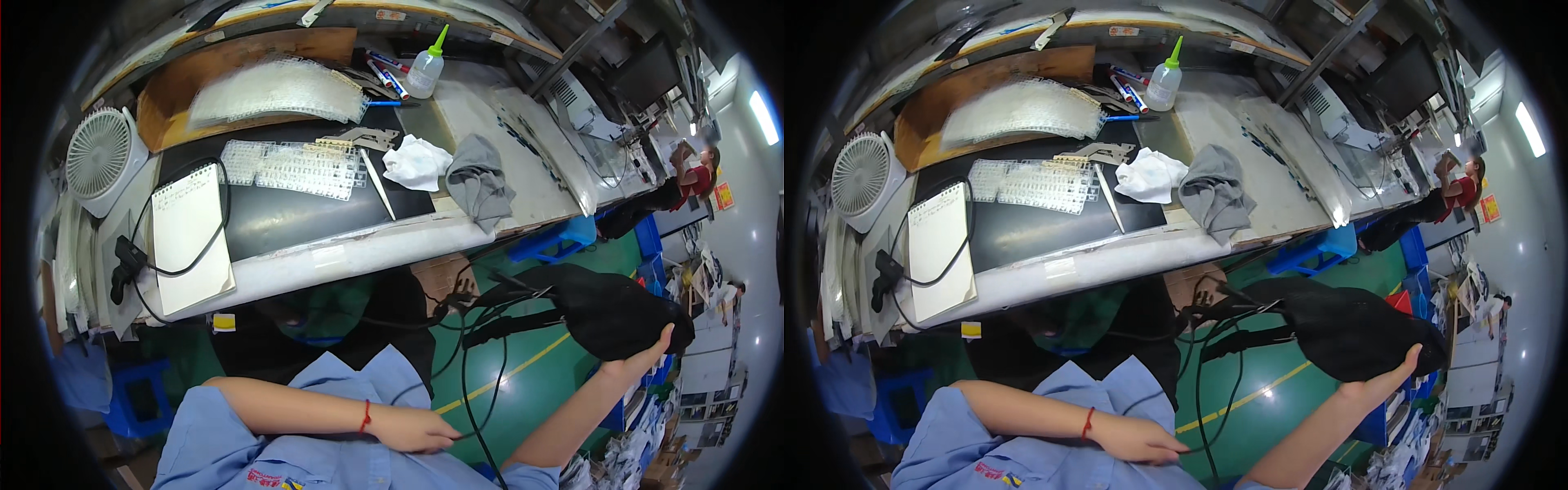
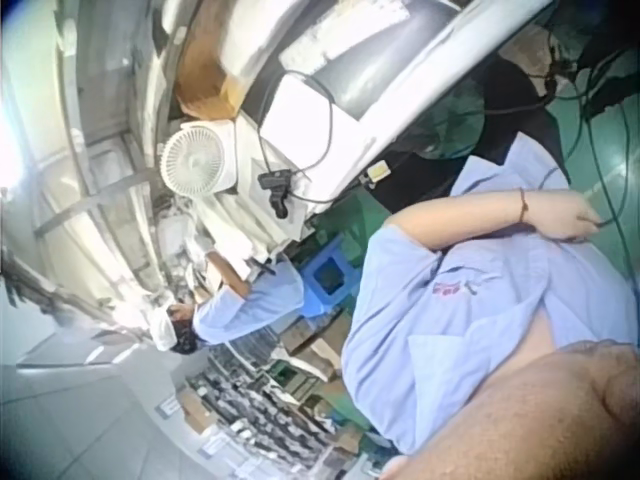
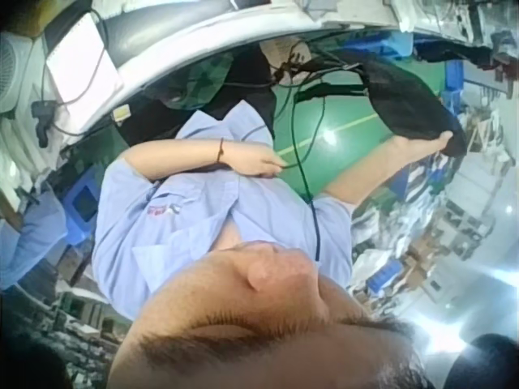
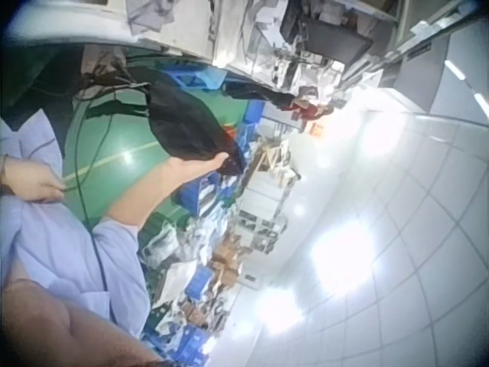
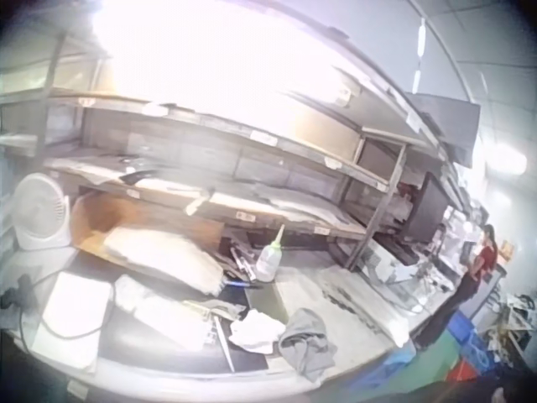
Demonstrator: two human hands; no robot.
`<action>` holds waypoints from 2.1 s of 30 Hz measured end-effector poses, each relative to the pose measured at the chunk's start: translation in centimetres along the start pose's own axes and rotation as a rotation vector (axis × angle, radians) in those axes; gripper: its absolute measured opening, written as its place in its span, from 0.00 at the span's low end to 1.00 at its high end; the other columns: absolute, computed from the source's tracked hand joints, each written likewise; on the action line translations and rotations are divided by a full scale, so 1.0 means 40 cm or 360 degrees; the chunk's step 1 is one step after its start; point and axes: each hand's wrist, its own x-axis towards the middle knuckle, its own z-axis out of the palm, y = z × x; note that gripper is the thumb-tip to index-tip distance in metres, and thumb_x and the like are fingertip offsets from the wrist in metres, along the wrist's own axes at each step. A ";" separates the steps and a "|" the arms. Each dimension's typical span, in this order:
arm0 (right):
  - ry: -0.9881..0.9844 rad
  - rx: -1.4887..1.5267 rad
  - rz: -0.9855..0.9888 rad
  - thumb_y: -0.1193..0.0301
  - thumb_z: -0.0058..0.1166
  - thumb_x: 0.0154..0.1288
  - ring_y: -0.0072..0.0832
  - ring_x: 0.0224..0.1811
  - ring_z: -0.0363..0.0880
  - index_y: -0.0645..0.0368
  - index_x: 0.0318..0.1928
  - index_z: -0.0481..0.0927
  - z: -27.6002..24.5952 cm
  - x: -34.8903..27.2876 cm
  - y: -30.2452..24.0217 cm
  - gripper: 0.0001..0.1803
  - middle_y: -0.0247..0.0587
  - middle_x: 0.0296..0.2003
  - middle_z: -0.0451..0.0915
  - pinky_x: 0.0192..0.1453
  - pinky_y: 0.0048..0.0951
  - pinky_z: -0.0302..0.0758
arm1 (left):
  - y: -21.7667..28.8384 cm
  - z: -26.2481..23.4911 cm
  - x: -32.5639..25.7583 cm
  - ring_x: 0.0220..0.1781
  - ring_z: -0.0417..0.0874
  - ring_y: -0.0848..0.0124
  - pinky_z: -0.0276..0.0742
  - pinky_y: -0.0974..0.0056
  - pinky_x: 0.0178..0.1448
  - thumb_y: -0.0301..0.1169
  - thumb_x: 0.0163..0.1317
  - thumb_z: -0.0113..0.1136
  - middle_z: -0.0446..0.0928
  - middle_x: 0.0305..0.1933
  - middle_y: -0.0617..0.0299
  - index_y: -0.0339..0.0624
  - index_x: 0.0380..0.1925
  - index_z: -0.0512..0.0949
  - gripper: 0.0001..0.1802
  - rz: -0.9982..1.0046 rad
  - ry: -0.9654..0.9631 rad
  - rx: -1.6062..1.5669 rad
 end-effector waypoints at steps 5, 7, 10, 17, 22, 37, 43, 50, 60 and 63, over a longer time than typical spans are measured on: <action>0.0134 -0.0034 -0.0124 0.52 0.57 0.61 0.43 0.58 0.75 0.59 0.57 0.74 -0.019 0.050 -0.042 0.30 0.46 0.57 0.75 0.63 0.47 0.72 | -0.151 -0.030 -0.089 0.42 0.81 0.55 0.75 0.58 0.48 0.35 0.70 0.43 0.81 0.40 0.46 0.40 0.60 0.72 0.22 -0.0349 0.0534 0.0472; 0.0196 -0.0051 -0.0145 0.51 0.58 0.61 0.43 0.58 0.74 0.59 0.57 0.74 -0.026 0.050 -0.052 0.30 0.46 0.57 0.75 0.63 0.47 0.72 | -0.162 -0.056 -0.123 0.47 0.82 0.51 0.76 0.55 0.50 0.34 0.68 0.43 0.81 0.43 0.43 0.42 0.59 0.73 0.22 -0.0689 0.0614 0.0857; 0.0197 -0.0068 -0.0111 0.50 0.58 0.60 0.43 0.58 0.75 0.58 0.57 0.74 -0.017 0.050 -0.058 0.31 0.46 0.56 0.75 0.62 0.47 0.72 | -0.157 -0.075 -0.159 0.50 0.81 0.52 0.74 0.52 0.55 0.33 0.65 0.44 0.80 0.46 0.45 0.41 0.57 0.74 0.22 -0.1062 0.0634 0.1083; 0.0101 -0.0031 -0.0094 0.50 0.57 0.61 0.42 0.58 0.75 0.57 0.57 0.74 0.048 -0.025 -0.046 0.30 0.44 0.57 0.74 0.62 0.46 0.72 | 0.096 -0.052 -0.135 0.49 0.78 0.55 0.75 0.55 0.54 0.28 0.52 0.57 0.76 0.47 0.50 0.32 0.52 0.74 0.25 -0.0206 0.1114 0.1769; 0.0023 -0.0020 -0.0004 0.50 0.56 0.62 0.41 0.57 0.75 0.58 0.58 0.73 0.109 -0.087 0.005 0.30 0.43 0.56 0.75 0.61 0.44 0.73 | 0.193 -0.126 0.062 0.52 0.78 0.49 0.76 0.56 0.53 0.32 0.60 0.55 0.75 0.49 0.41 0.30 0.51 0.72 0.21 0.0546 0.1695 0.1330; -0.0193 0.0174 0.0352 0.48 0.52 0.64 0.43 0.59 0.74 0.56 0.61 0.71 0.140 -0.201 0.084 0.32 0.46 0.58 0.73 0.62 0.47 0.73 | 0.154 -0.364 0.219 0.32 0.83 0.56 0.78 0.55 0.38 0.33 0.56 0.60 0.81 0.31 0.50 0.38 0.34 0.81 0.11 0.0612 0.1370 0.0590; -0.0136 0.0146 0.0308 0.48 0.52 0.63 0.43 0.58 0.74 0.56 0.61 0.70 0.130 -0.172 0.075 0.33 0.44 0.58 0.73 0.62 0.47 0.73 | 0.175 -0.328 0.165 0.35 0.83 0.60 0.77 0.54 0.41 0.33 0.52 0.62 0.81 0.31 0.51 0.40 0.30 0.83 0.09 0.0778 0.1915 0.1803; -0.0189 0.0271 0.0383 0.52 0.53 0.65 0.41 0.57 0.75 0.55 0.57 0.74 0.100 -0.150 0.082 0.27 0.42 0.57 0.75 0.62 0.46 0.73 | 0.072 -0.314 0.139 0.38 0.82 0.54 0.78 0.56 0.43 0.31 0.54 0.53 0.79 0.40 0.44 0.33 0.40 0.78 0.15 -0.0150 0.0563 0.1717; -0.0143 0.0216 0.0395 0.52 0.54 0.64 0.41 0.55 0.76 0.53 0.57 0.75 0.107 -0.163 0.090 0.26 0.41 0.54 0.76 0.60 0.46 0.74 | 0.153 -0.258 0.067 0.37 0.83 0.52 0.78 0.54 0.46 0.43 0.70 0.43 0.81 0.32 0.47 0.34 0.39 0.78 0.22 -0.0544 0.1135 0.0899; -0.0260 0.0236 0.0396 0.52 0.53 0.64 0.41 0.56 0.76 0.54 0.57 0.74 0.102 -0.161 0.095 0.27 0.42 0.55 0.76 0.60 0.46 0.74 | 0.096 -0.253 0.077 0.40 0.83 0.53 0.77 0.55 0.48 0.43 0.70 0.44 0.81 0.36 0.46 0.35 0.42 0.77 0.21 -0.0478 0.1313 0.0683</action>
